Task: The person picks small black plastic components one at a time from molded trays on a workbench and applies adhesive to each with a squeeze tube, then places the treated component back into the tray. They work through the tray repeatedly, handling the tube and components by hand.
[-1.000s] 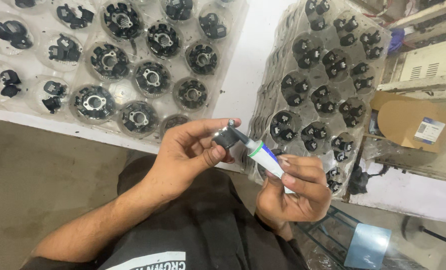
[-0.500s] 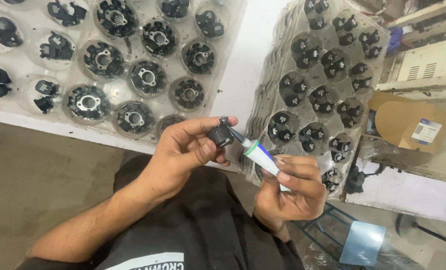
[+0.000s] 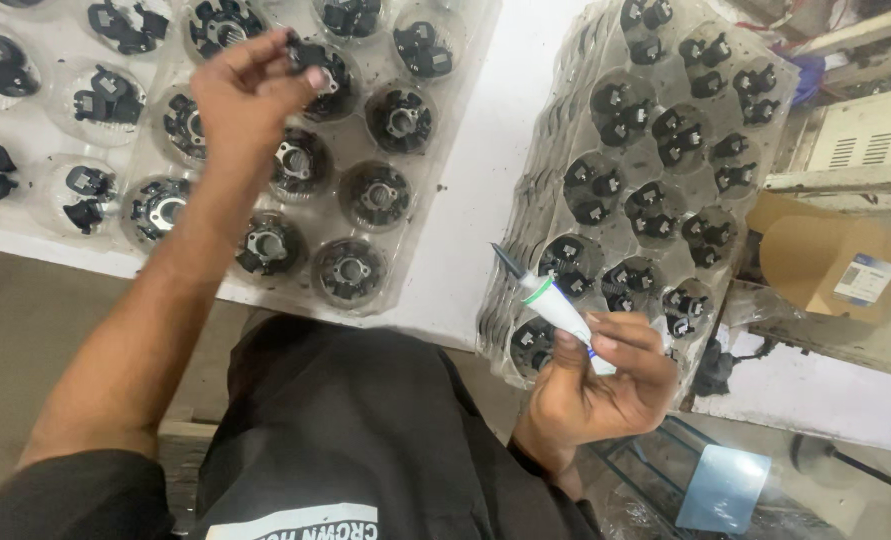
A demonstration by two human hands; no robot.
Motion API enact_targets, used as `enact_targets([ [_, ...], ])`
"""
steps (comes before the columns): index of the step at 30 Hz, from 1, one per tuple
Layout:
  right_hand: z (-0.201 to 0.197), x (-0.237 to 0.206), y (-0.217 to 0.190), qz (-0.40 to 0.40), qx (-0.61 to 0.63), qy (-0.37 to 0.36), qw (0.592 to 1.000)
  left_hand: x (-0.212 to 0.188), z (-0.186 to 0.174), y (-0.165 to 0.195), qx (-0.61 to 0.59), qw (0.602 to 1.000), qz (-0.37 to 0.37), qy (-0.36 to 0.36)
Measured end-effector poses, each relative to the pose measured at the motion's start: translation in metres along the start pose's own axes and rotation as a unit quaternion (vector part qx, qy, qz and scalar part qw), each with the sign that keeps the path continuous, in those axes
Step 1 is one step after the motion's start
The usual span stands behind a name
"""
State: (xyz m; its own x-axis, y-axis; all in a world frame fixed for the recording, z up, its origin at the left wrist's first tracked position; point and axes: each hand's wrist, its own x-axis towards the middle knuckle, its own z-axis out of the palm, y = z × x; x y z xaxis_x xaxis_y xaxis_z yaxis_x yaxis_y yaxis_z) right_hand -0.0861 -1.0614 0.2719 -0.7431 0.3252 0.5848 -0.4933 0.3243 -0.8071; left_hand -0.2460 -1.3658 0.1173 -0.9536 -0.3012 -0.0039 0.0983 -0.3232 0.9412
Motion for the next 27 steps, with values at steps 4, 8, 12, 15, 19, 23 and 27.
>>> enact_targets([
  [4,-0.004,-0.001,-0.001,0.046,-0.054,-0.033,0.997,0.080,-0.046,-0.033,0.170,0.985,0.022,0.027],
  [8,0.000,0.000,0.003,0.063,-0.083,-0.050,0.993,0.122,-0.064,-0.041,0.521,0.846,0.074,0.082],
  [12,0.005,0.004,0.009,0.062,-0.078,-0.061,0.993,0.146,-0.062,-0.043,0.640,0.727,0.229,0.100],
  [15,0.006,0.007,0.012,0.060,-0.083,-0.068,0.992,0.151,-0.057,-0.043,0.651,0.742,0.139,0.077],
  [19,0.009,0.010,0.017,0.057,-0.078,-0.070,0.993,0.158,-0.049,-0.036,0.684,0.722,0.068,0.075],
  [23,0.014,0.013,0.018,0.059,-0.082,-0.079,0.992,0.167,-0.039,-0.025,0.730,0.680,0.009,0.068],
  [27,0.018,0.013,0.016,0.056,-0.084,-0.082,0.991,0.174,-0.032,-0.019,0.756,0.650,-0.031,0.066],
])
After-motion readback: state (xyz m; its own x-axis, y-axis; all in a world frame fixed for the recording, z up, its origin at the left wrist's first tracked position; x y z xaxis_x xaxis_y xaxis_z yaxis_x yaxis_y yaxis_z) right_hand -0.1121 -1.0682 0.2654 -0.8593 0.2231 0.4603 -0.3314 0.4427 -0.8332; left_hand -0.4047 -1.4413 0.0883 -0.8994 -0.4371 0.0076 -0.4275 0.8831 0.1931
